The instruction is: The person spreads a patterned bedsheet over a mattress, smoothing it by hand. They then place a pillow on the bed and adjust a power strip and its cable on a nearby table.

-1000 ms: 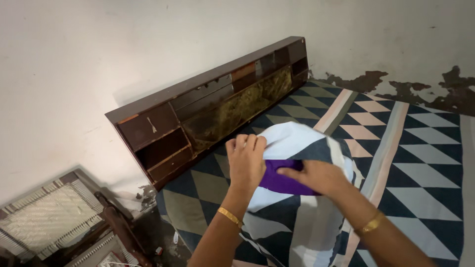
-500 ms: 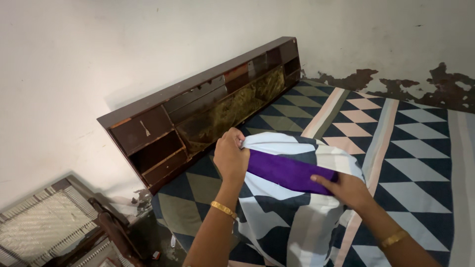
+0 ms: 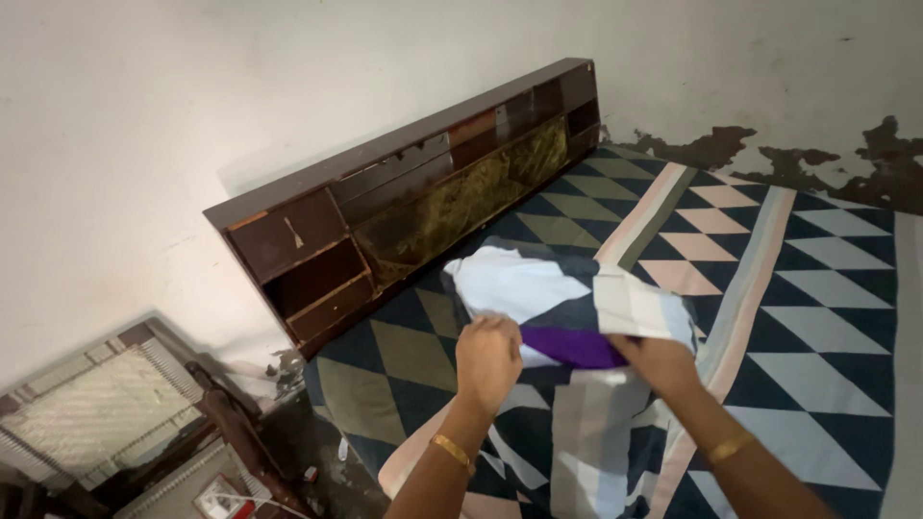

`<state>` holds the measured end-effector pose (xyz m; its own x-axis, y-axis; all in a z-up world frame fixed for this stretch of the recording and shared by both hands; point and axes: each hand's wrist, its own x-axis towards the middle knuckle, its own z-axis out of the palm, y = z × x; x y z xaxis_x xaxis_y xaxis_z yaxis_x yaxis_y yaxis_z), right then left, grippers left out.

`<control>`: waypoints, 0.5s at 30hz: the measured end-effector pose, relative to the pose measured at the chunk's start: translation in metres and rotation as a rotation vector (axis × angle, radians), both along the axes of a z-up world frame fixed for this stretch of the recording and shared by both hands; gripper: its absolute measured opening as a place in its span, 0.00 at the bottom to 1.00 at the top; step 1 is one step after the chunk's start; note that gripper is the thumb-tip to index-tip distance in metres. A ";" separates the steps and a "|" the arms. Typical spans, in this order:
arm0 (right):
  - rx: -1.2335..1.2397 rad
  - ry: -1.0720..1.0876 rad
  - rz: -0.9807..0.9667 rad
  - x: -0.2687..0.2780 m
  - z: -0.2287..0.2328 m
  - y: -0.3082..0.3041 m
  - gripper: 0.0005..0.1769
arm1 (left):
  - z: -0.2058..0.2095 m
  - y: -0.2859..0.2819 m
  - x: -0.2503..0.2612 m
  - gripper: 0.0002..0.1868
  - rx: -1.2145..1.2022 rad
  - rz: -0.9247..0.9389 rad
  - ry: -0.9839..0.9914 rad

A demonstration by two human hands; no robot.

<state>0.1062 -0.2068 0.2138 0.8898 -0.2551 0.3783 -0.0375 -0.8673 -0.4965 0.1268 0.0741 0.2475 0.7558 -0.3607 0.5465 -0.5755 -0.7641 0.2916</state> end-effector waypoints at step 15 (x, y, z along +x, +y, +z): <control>0.617 -0.216 0.094 -0.070 0.019 0.029 0.17 | 0.043 -0.067 0.050 0.45 0.332 -0.175 0.254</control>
